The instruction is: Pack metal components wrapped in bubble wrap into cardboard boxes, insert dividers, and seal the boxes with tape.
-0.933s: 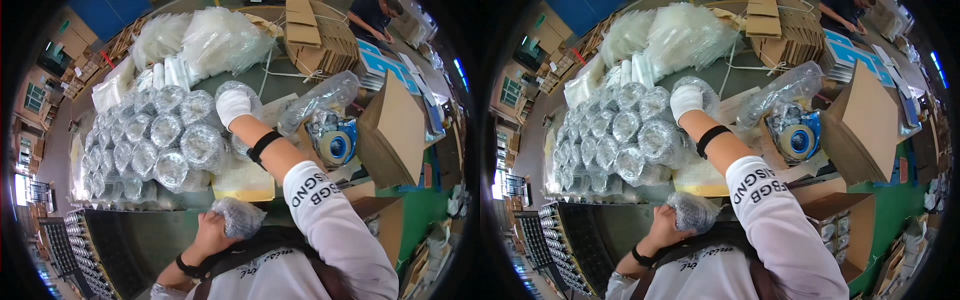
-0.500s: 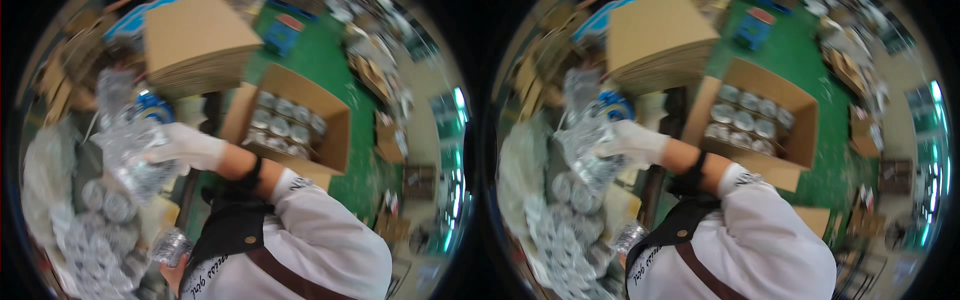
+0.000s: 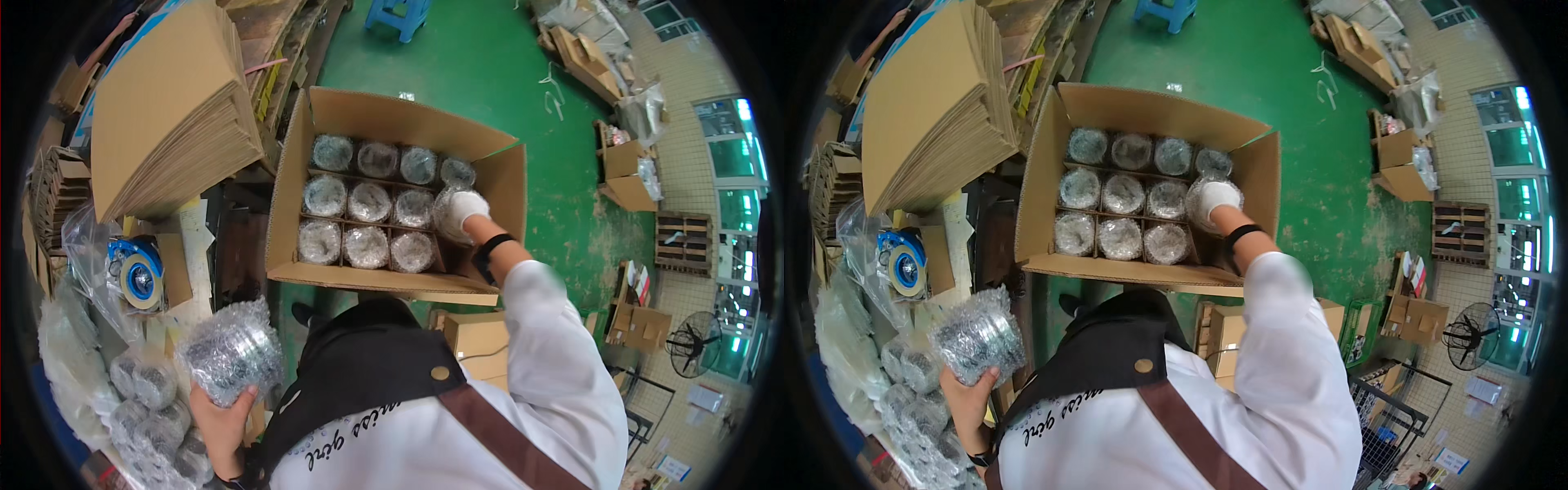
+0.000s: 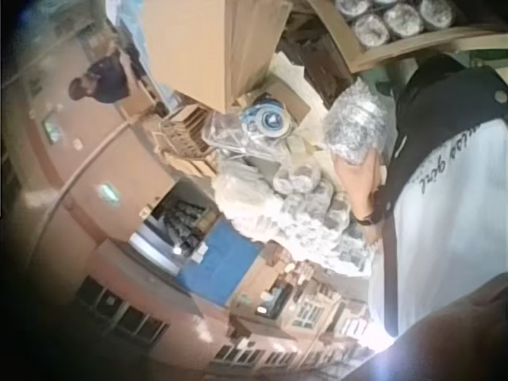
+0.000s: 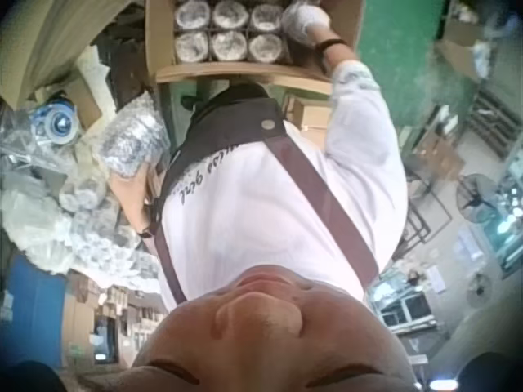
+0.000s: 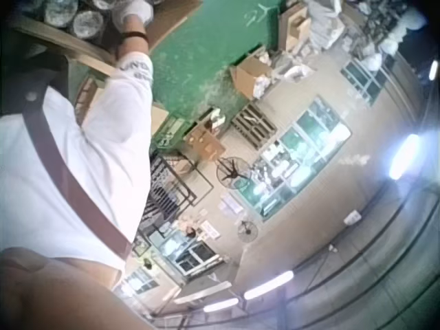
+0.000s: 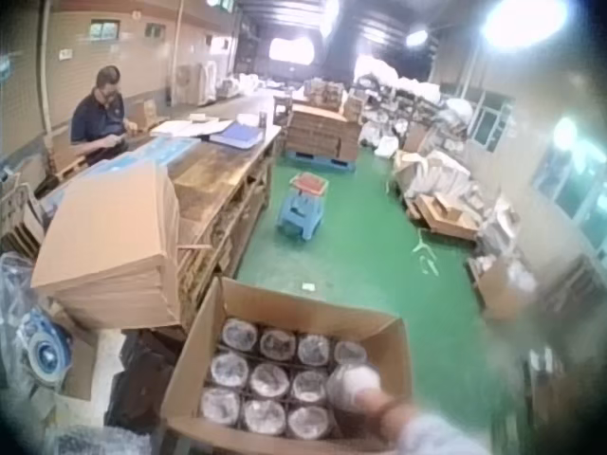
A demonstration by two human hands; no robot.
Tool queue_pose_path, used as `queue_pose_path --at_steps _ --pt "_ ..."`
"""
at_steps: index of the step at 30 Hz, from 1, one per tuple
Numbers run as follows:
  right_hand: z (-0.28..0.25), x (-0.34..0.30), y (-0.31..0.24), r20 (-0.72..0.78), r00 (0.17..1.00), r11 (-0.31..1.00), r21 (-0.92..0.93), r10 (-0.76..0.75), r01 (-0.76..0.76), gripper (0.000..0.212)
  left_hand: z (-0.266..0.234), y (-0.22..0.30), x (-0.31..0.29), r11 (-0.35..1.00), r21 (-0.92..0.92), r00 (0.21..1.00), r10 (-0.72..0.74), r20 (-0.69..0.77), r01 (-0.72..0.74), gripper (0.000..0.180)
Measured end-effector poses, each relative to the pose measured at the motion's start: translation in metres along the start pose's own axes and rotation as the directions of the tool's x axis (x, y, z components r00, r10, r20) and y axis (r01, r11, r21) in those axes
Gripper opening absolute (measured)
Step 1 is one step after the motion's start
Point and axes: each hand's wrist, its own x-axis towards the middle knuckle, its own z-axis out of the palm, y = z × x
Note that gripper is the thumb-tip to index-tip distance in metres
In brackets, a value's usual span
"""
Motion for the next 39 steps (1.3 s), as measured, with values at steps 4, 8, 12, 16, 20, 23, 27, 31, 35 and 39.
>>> queue_pose_path --at_steps 4,8,12,16,20,23,27,31,35,39 --pt "0.06 0.035 -0.005 0.062 0.993 0.952 0.284 0.105 -0.119 0.029 0.041 0.061 0.009 0.973 0.193 0.992 0.116 0.052 -0.124 0.054" --pt "0.041 0.049 0.01 0.35 0.892 0.958 0.121 -0.286 0.259 0.031 0.11 0.138 0.052 0.868 0.298 0.873 0.257 0.415 -0.398 0.045" --pt "0.019 0.0 0.001 0.58 0.675 0.876 0.161 -0.456 0.454 0.032 0.172 0.181 0.099 0.855 0.15 0.687 0.281 0.67 -0.496 0.037" --pt "0.087 0.0 -0.009 0.609 0.546 0.785 0.22 -0.574 0.579 0.037 0.244 0.188 0.134 0.788 0.288 0.613 0.14 0.777 -0.544 0.039" --pt "0.139 0.02 -0.031 0.072 0.684 0.63 0.468 -0.726 0.619 0.034 0.297 0.176 0.144 0.734 0.301 0.598 0.177 0.781 -0.609 0.044" --pt "0.167 0.048 -0.012 -0.347 0.73 0.503 0.55 -0.589 0.667 0.033 0.344 0.175 0.15 0.691 0.343 0.553 0.098 0.828 -0.636 0.046" --pt "-0.039 -0.03 0.067 -0.075 0.997 0.464 0.882 -0.028 0.079 0.028 0.367 0.161 0.163 0.666 0.411 0.528 -0.03 0.849 -0.622 0.046" --pt "-0.099 -0.153 0.147 -0.193 0.892 -0.316 0.887 0.409 0.337 0.036 0.435 0.139 0.166 0.898 0.368 0.274 -0.3 0.914 -0.243 0.032" --pt "-0.047 -0.209 0.173 -0.114 0.722 -0.209 0.916 0.682 0.342 0.032 0.51 0.116 0.13 0.717 0.52 0.282 -0.436 0.854 -0.465 0.034" --pt "0.011 -0.253 0.137 0.109 0.732 -0.392 0.892 0.672 0.226 0.032 0.533 0.046 0.088 0.256 0.489 0.488 -0.071 0.87 -0.834 0.036"
